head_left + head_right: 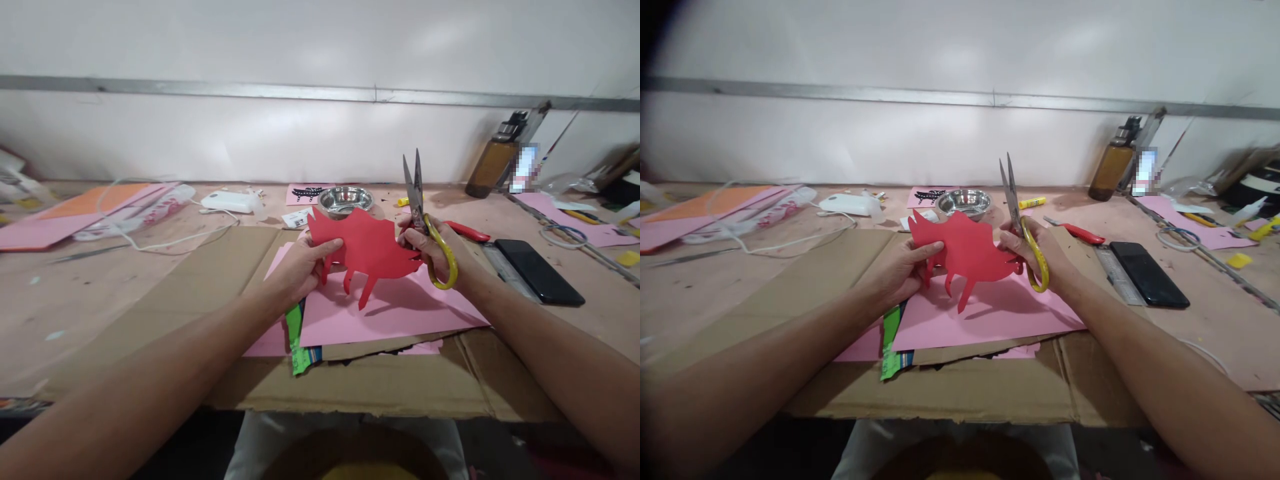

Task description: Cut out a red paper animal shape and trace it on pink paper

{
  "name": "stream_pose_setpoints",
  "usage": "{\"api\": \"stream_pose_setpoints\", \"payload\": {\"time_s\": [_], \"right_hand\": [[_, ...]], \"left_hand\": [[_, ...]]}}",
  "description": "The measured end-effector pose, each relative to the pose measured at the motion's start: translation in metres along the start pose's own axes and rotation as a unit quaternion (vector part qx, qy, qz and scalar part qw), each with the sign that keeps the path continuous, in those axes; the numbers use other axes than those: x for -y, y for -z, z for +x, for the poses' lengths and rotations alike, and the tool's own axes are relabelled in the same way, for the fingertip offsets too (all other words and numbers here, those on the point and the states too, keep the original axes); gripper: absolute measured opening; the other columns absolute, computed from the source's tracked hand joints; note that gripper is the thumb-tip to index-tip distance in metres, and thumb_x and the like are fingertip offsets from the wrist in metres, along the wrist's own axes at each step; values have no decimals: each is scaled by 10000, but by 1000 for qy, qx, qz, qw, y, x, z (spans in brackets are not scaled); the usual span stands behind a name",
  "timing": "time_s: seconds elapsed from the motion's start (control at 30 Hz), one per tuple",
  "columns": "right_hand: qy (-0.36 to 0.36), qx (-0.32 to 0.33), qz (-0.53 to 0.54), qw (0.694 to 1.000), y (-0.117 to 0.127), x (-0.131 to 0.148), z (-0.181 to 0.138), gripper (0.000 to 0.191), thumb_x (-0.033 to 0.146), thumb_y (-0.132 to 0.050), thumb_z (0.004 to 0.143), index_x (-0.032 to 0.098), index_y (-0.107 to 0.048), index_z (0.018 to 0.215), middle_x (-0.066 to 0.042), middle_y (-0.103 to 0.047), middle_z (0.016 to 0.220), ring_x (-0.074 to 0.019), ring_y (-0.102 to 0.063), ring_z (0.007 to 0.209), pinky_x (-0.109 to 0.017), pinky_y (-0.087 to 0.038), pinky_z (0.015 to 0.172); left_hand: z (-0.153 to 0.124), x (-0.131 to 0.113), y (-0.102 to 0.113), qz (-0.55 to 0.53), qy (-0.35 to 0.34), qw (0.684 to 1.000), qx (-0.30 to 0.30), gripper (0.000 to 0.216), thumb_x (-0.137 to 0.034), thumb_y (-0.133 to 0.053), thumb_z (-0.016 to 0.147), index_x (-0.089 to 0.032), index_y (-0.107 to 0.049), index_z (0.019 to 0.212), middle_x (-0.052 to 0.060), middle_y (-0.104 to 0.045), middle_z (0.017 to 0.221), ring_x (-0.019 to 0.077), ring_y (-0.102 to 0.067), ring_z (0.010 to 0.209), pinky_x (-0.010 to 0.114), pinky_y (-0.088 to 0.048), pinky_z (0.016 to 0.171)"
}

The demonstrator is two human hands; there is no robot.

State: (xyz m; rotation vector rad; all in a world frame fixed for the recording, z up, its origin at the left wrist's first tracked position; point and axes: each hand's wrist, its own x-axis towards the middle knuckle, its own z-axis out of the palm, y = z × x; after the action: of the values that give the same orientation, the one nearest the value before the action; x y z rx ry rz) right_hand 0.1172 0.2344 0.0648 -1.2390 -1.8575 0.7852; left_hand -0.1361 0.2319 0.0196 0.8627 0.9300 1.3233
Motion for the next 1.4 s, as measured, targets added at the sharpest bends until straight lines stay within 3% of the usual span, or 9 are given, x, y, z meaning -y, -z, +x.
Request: {"api": "stream_pose_setpoints", "payload": {"time_s": [0.2, 0.47, 0.7, 0.87, 0.97, 1.07, 1.27, 1.4], "right_hand": [[-16, 7, -9, 1000, -1, 10, -6, 361, 559, -638, 827, 253, -621, 1018, 13, -634, 779, -145, -550, 634, -297, -423, 606], [-24, -8, 69, 997, -9, 23, -9, 255, 368, -779, 714, 263, -607, 872, -4, -594, 794, -164, -547, 679, -312, -452, 614], [-53, -2, 85, 995, -9, 27, -10, 234, 188, -756, 692, 243, -601, 859, 4, -576, 751, -161, -534, 658, -309, -436, 573], [-50, 6, 74, 996, -8, 28, -10, 243, 179, -751, 686, 232, -590, 861, 12, -573, 761, -144, -516, 658, -296, -434, 588], [-43, -1, 71, 997, -8, 25, -10, 234, 194, -745, 687, 233, -595, 863, 9, -580, 773, -148, -515, 668, -301, -439, 606], [-28, -3, 84, 996, -9, 22, -9, 242, 229, -746, 694, 230, -601, 888, 5, -582, 805, -146, -519, 689, -309, -454, 642], [-12, -8, 137, 990, -12, 17, -7, 318, 344, -799, 682, 239, -584, 891, 12, -568, 802, -157, -543, 752, -321, -481, 716], [18, -103, 194, 975, -14, 2, 0, 344, 399, -765, 729, 263, -549, 959, 30, -554, 791, -133, -526, 698, -290, -456, 646]], "left_hand": [[-6, -2, -5, 38, -3, 999, 10, 359, -314, -924, 554, -154, -628, 679, -26, -567, 540, 58, -396, 423, 171, -292, 367], [-10, -4, -4, 100, 12, 995, 19, 324, -374, -894, 619, -191, -628, 646, -40, -490, 461, 77, -363, 401, 206, -279, 376], [-11, -3, -5, 75, 12, 996, 37, 308, -350, -903, 619, -178, -675, 735, 0, -597, 554, 135, -546, 496, 251, -486, 499], [-14, -4, -6, 79, 32, 996, 34, 306, -346, -900, 620, -165, -698, 763, 46, -682, 671, 134, -569, 509, 237, -477, 458], [-15, -4, -7, 66, 42, 995, 65, 256, -329, -876, 650, -168, -692, 723, 54, -679, 648, 138, -568, 494, 216, -414, 400], [-16, -4, -8, 51, 53, 992, 101, 242, -328, -847, 686, -158, -676, 706, 60, -682, 659, 145, -581, 506, 230, -446, 432], [-14, -5, -11, 5, 43, 998, 53, 240, -254, -888, 610, -160, -684, 693, 22, -669, 632, 137, -584, 529, 236, -488, 481], [-9, -4, -10, -27, 34, 999, 24, 243, -222, -896, 581, -158, -693, 699, 29, -706, 688, 156, -640, 619, 240, -534, 551]]}}
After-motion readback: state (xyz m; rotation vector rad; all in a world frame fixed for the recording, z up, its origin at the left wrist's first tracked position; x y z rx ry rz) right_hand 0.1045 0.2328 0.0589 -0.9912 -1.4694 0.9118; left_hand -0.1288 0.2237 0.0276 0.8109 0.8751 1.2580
